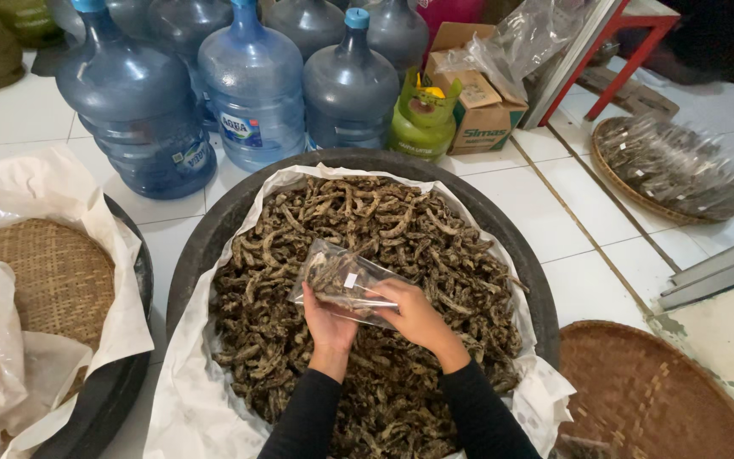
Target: The person sits in front of a large basin filled with dried seafood pieces and fills small clear plastic bags by hand, grabbing handfuls of the dried product from the basin and pressing it into a bag. Filled bags are set aside on a woven tray beside the basin as the person repeats the bagging process.
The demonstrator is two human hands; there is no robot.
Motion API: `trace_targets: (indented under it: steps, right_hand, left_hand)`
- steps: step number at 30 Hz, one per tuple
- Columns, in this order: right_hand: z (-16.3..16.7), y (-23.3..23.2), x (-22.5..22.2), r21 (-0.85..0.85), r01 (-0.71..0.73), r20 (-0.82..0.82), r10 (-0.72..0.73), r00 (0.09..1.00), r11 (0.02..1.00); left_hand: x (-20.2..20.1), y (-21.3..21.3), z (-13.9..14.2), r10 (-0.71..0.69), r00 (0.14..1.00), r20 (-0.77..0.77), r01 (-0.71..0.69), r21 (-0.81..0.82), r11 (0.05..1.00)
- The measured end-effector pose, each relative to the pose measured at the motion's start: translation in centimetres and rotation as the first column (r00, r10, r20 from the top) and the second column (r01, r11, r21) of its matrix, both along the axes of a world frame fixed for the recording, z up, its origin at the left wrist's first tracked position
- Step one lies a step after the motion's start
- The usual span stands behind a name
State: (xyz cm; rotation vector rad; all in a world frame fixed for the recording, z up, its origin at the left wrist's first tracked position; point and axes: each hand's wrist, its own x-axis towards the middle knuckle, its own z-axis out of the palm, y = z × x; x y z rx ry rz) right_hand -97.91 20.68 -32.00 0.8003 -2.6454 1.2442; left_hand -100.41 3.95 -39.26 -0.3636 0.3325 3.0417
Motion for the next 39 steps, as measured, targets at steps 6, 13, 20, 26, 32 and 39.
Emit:
trace_targets:
  steps: [6,13,20,26,32,39]
  right_hand:
    - [-0.4,-1.0,0.3,-0.046,0.011,-0.12,-0.016,0.993,0.999]
    - [0.4,-5.1,1.8,-0.33,0.182,-0.397,-0.311,0.864,0.926]
    - [1.3,-13.4,-2.7,0.026,0.109,-0.041,-0.108,0.993,0.994]
    - [0.3,-22.7,-12.7,0.425,-0.06,-0.09,0.108,0.99,0.903]
    - [2.2,-28.8,-18.1,0.636,-0.212,0.195,0.112,0.974,0.742]
    - [1.4,-25.8,-15.4,0.803,-0.252,0.12,0.268,0.956,0.54]
  left_hand:
    - [0.3,-0.7,0.2,-0.051,0.993,-0.104,0.055,0.037,0.998]
    - [-0.9,-6.0,0.6,0.216,0.952,-0.216,-0.176,0.192,0.966]
    - [-0.9,-17.4,2.8,0.591,0.758,-0.276,-0.504,0.328,0.799]
    - [-1.9,-21.1,2.7,0.682,0.64,-0.355,-0.553,0.403,0.729]
    - [-3.3,-22.4,2.5,0.707,0.625,-0.331,-0.52,0.5,0.693]
    - [-3.7,-22.7,3.7,0.674,0.661,-0.332,-0.484,0.497,0.72]
